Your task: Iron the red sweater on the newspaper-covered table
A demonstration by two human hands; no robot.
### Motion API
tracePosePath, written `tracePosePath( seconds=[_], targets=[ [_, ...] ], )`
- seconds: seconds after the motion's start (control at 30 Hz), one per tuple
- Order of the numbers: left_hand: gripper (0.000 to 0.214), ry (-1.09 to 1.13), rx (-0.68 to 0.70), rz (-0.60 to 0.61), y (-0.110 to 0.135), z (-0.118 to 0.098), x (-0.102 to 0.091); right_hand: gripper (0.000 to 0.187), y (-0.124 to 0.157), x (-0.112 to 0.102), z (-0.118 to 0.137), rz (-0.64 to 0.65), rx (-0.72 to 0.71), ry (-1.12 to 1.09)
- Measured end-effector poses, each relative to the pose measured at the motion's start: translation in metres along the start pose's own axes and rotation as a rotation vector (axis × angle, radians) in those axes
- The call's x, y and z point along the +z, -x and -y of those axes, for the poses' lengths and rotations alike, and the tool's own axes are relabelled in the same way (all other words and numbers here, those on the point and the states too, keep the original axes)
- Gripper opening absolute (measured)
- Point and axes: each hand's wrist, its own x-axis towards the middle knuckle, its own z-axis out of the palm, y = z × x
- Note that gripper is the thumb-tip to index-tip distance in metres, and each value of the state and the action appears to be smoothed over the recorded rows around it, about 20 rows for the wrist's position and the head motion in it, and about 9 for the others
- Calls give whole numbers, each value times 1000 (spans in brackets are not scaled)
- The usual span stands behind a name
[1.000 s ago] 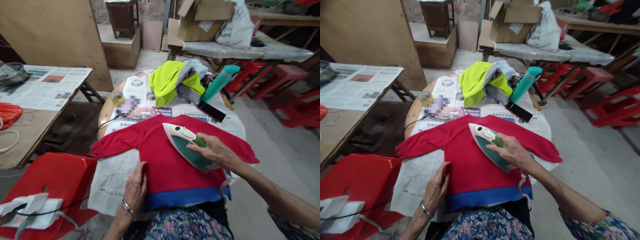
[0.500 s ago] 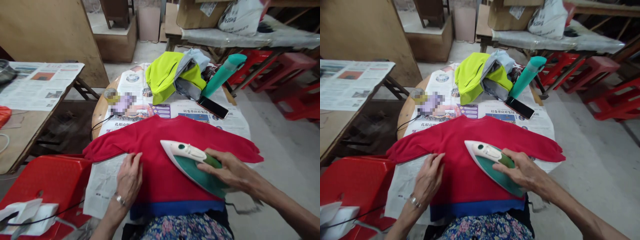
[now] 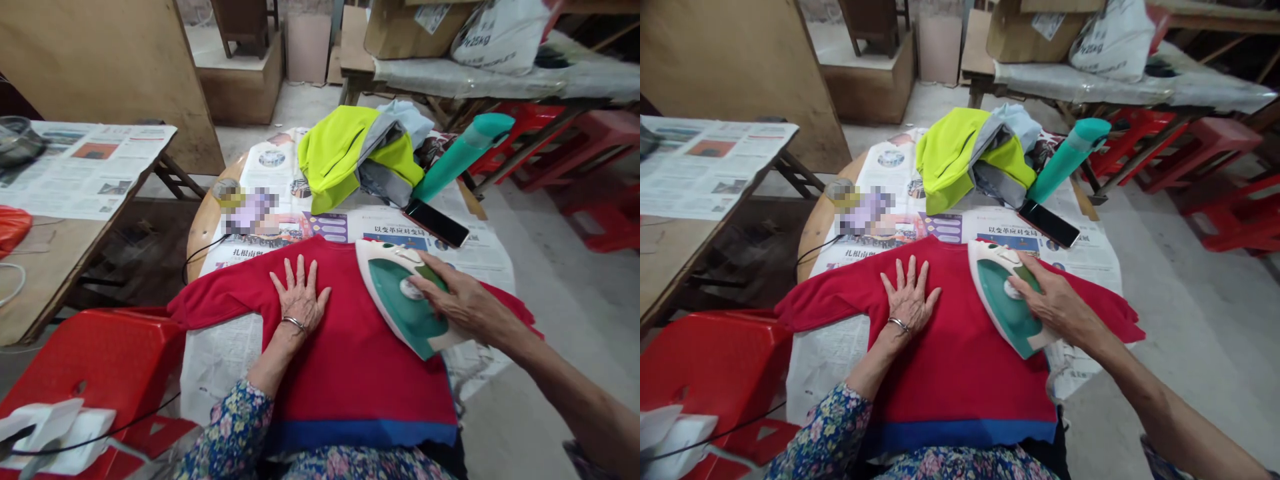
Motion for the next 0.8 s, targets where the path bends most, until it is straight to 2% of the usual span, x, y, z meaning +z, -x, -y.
tracePosePath(
  seconds=[0.1,0.2,0.27,0.4,0.43,0.53,0.6,0.7,0.8],
  targets=[
    [71,27,3,-21,1,-1,2,80,9,-13,-17,-73,115,11],
    [71,30,4,-17,0,-2,2,84,17,-19,-25,-110,165,26],
    [72,16,5,-7,0,-2,0,84,19,-18,-22,-124,107,36],
    [74,-40,-20,24,-1,-2,-3,66,9,1,9,-199,-208,17],
    [75,-57,-26,33,-1,-2,-3,63,3,8,21,-171,-250,17],
    [79,-97,-26,45,-2,0,-2,62,-17,27,56,18,-320,39],
    [82,-108,-14,42,-2,2,0,59,-29,35,70,91,-365,51],
    [81,-109,-17,34,-1,1,2,54,-41,35,68,53,-380,36],
    [79,-95,-30,38,-1,-3,1,59,-41,18,47,-39,-247,29]
  ],
)
